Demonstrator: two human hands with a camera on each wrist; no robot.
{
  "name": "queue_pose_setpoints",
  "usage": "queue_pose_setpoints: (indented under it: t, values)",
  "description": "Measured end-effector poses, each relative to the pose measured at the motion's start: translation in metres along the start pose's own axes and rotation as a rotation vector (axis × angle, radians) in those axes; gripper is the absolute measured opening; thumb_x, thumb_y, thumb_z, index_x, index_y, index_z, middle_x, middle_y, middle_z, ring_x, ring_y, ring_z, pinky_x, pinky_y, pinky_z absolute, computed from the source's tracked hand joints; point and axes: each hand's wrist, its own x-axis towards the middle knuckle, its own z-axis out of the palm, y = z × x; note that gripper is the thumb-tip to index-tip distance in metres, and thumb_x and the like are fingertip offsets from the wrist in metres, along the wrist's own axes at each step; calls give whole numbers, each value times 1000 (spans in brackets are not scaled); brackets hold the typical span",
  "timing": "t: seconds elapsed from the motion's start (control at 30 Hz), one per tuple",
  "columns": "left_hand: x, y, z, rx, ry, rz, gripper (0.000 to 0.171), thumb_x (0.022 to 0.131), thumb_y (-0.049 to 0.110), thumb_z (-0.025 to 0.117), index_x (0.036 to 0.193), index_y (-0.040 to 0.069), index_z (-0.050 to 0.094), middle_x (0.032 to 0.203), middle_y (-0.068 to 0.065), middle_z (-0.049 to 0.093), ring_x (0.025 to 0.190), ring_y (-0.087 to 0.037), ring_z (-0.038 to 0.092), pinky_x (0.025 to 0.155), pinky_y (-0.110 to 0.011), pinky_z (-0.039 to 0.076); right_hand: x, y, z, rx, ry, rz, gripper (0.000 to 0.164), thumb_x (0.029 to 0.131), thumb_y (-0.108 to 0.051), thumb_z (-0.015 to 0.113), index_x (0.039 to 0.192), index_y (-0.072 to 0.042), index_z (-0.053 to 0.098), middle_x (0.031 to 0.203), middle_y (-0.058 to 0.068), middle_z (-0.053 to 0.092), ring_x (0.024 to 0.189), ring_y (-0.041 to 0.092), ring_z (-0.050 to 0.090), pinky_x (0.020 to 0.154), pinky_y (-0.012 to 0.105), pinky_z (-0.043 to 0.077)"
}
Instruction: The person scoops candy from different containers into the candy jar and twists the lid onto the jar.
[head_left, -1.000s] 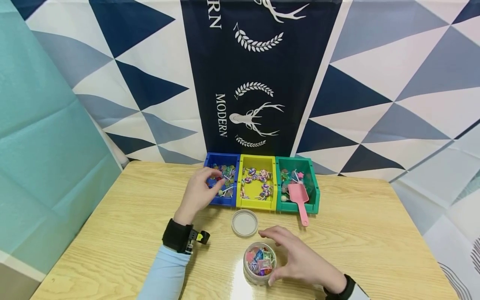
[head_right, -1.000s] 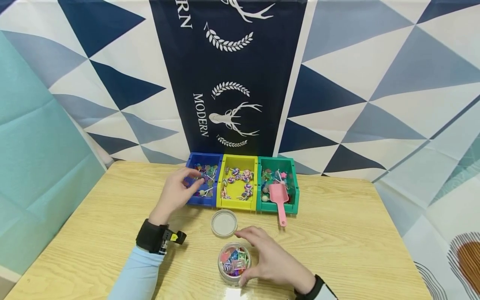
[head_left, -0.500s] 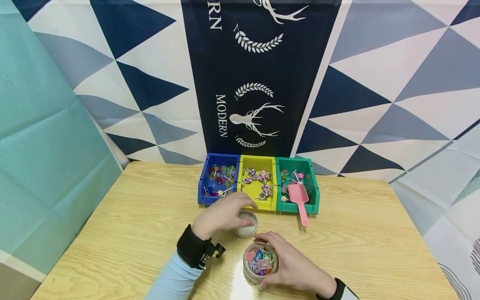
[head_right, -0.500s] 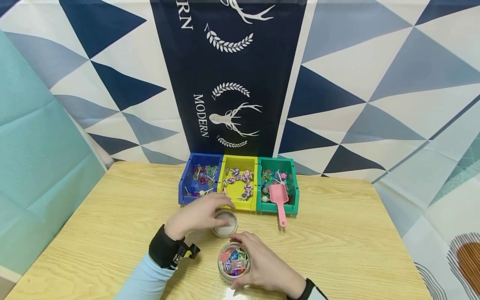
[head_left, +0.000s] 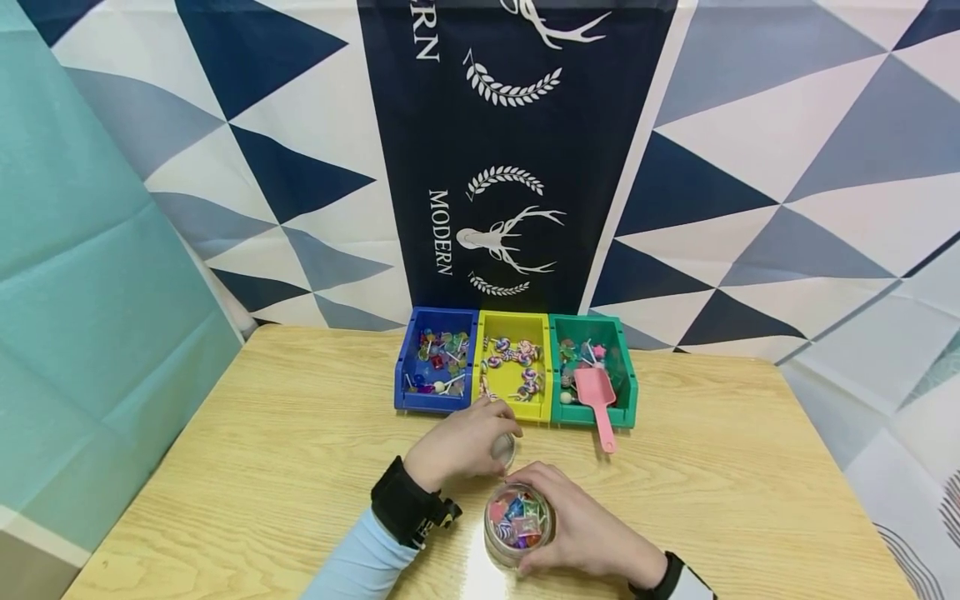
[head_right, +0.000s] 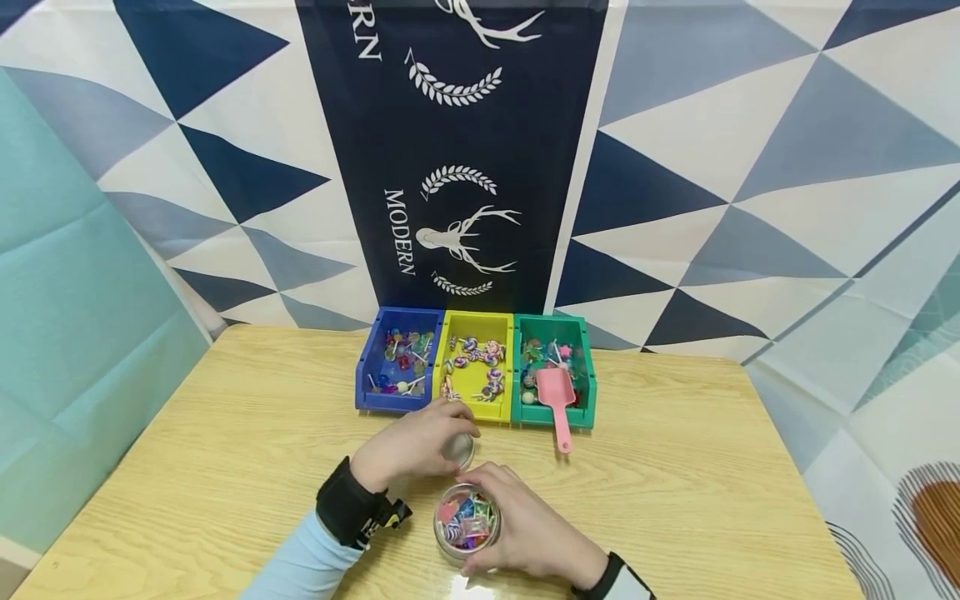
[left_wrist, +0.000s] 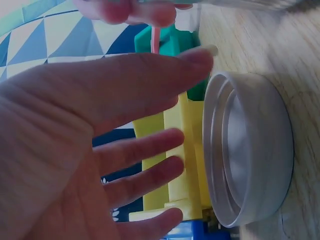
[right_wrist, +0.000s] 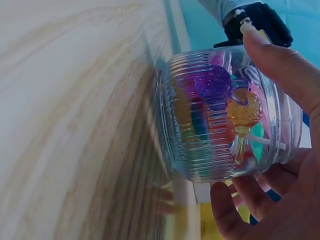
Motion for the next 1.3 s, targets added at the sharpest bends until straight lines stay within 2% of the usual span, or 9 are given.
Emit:
queue_pose_setpoints:
  t: [0.13,0.23,0.37,0.47,0.7,0.87,1.0,1.13,1.3]
  values:
    - [-1,0,1,42,-12,-66,49,70,29,91,115,19,73,121,-3,55,120,-24,48,95,-36,49,0,4,0,8,-15,14,82,67,-49,90,135,-24,52,126,-13,53,113,10,53,99,37,47]
    - [-2,1,4,76,-38,-120,54,66,29,93,115,18,72,128,-6,54,120,-25,46,93,-38,51,0,7,0,26,-30,37,81,68,-51,89,135,-29,51,126,-13,53,114,11,53,100,37,47]
    - [-1,4,7,116,-57,-143,61,64,30,94,119,17,70,128,-7,55,112,-22,48,87,-36,53,1,11,-1,51,-40,54,80,68,-52,88,136,-30,50,127,-13,53,115,12,53,100,36,47]
    - [-1,6,6,131,-68,-149,66,65,31,94,123,15,67,120,-4,58,106,-20,51,84,-33,53,1,11,-1,57,-39,49,81,68,-51,89,136,-28,51,127,-13,53,114,11,54,99,35,47]
    - [-2,7,4,58,-96,-177,67,64,22,94,124,16,64,103,2,66,91,-16,62,75,-31,53,1,11,-3,61,-37,61,82,67,-50,90,136,-29,50,127,-13,54,115,12,54,100,37,47]
    - [-2,7,4,12,-127,-192,72,65,24,94,128,15,58,94,1,66,80,-15,63,68,-30,53,0,14,-8,37,-27,93,83,67,-52,88,137,-28,50,129,-14,53,117,13,52,101,41,46]
    - [-2,7,4,8,-154,-198,60,64,23,94,114,16,62,88,3,64,75,-13,60,66,-29,52,1,19,-12,40,-5,105,82,67,-50,89,136,-28,50,127,-14,54,116,13,53,100,39,47]
    - [-3,7,4,46,-137,-176,53,59,27,96,102,17,66,90,5,60,81,-13,56,71,-28,51,1,22,-14,56,1,97,83,66,-49,90,135,-28,50,127,-14,54,114,12,55,100,36,47]
    - [-6,5,1,61,-104,-162,60,60,36,95,109,13,69,105,0,54,97,-17,46,82,-29,49,1,22,-14,64,0,101,85,66,-48,91,136,-27,49,128,-14,53,116,12,54,100,37,47]
